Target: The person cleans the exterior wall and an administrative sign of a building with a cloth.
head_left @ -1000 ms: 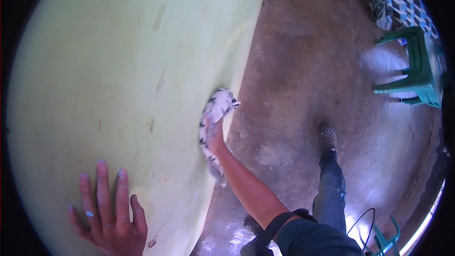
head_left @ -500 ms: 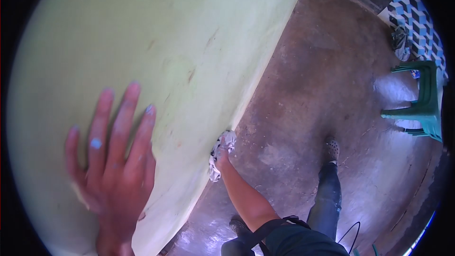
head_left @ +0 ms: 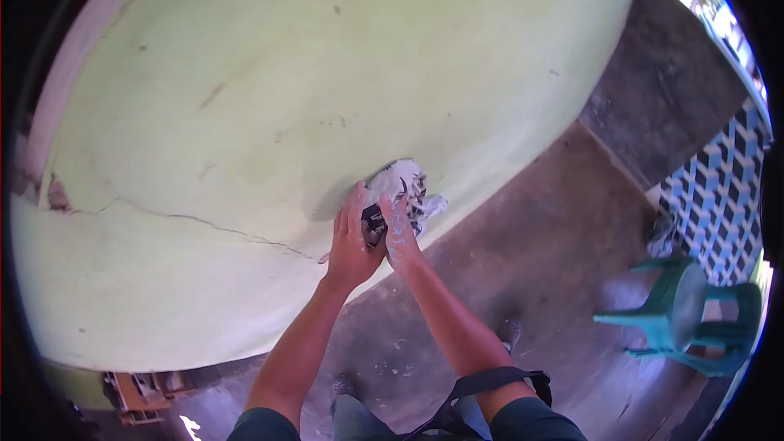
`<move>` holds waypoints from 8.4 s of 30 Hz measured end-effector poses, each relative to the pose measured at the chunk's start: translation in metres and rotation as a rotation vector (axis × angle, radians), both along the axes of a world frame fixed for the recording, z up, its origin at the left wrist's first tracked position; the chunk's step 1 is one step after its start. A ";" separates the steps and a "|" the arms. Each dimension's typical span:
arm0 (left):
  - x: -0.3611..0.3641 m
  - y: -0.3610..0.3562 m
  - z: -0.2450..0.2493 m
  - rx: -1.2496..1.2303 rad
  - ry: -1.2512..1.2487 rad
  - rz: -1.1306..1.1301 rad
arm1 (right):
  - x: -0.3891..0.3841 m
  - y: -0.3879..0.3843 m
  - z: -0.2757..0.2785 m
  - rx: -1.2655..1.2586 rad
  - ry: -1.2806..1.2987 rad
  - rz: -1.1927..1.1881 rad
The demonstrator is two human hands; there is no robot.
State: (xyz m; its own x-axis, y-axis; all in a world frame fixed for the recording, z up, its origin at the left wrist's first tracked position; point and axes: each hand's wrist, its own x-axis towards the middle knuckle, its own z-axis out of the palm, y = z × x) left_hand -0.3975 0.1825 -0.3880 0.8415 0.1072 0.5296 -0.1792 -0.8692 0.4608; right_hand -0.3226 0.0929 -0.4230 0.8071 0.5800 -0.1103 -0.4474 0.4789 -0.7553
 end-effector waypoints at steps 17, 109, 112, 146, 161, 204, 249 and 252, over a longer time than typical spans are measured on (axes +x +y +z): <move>-0.005 -0.061 0.154 -1.907 -0.936 0.485 | 0.093 -0.071 0.364 -0.651 -1.681 0.713; -0.024 0.069 -0.097 -1.022 -1.302 1.585 | -0.090 0.198 0.242 0.315 -3.767 0.531; -0.052 0.093 -0.140 -1.075 -1.345 1.613 | -0.093 0.196 0.241 0.261 -3.790 0.545; -0.084 0.129 -0.156 -1.199 -1.272 1.664 | -0.246 0.292 0.124 0.404 -3.699 0.900; -0.062 0.116 -0.312 -1.839 -1.333 1.797 | -0.281 0.310 0.091 0.127 -3.691 1.045; -0.418 0.329 -0.057 -0.571 -1.299 1.594 | -0.546 0.487 0.194 0.763 -3.219 0.548; -0.405 0.320 -0.292 -1.261 -1.217 1.612 | -0.592 0.488 0.110 0.317 -3.591 0.812; -0.472 0.365 -0.308 -1.206 -1.255 1.706 | -0.591 0.487 0.108 0.313 -3.600 0.850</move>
